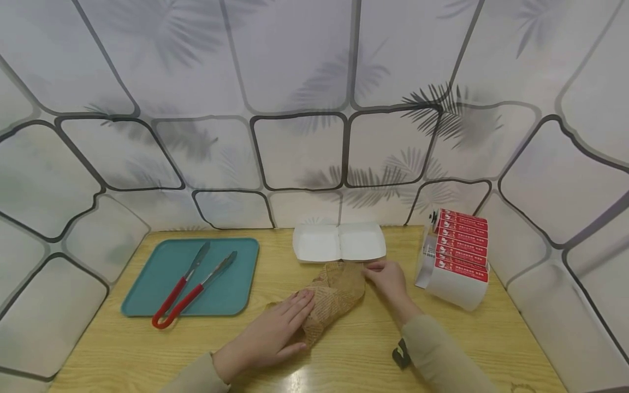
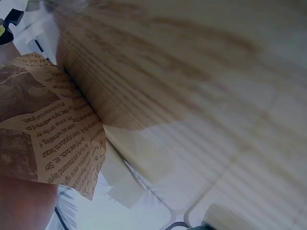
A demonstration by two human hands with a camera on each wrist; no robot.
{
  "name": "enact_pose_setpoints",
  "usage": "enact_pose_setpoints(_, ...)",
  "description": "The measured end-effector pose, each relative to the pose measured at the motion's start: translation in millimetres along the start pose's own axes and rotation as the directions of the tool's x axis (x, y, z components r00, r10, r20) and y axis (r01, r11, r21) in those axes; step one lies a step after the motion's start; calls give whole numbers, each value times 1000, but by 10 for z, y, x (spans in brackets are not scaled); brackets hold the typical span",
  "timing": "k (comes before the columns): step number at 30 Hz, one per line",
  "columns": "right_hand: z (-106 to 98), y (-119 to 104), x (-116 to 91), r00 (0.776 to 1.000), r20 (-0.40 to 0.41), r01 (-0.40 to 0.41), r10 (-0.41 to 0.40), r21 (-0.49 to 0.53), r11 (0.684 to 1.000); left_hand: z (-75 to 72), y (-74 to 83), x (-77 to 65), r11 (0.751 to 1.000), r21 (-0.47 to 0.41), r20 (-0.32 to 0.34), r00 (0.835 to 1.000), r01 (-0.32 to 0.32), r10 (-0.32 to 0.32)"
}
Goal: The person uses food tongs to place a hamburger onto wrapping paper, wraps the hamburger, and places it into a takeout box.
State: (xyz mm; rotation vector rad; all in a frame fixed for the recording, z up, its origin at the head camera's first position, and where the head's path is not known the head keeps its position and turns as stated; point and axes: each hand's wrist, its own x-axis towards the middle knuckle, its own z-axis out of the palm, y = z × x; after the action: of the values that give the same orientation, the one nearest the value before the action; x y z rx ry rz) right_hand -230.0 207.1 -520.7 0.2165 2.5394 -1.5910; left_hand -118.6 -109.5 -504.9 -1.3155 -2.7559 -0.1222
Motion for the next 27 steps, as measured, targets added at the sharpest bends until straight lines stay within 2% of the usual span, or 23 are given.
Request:
enact_pose_setpoints(7,40,-18,32,1000,5,-30,30,82,996,-9,0,-1,1000,10,16,1000,1,-1)
enact_pose_setpoints(19,92,3,72,1000,-2,-17,17,109,994,2,-9,-3,999,36,-16,1000,-13,14)
enact_pose_setpoints(27,93,9,73,1000,8,1,-3,198,980,-10,-7,3,1000,19,0,1000,-5,5)
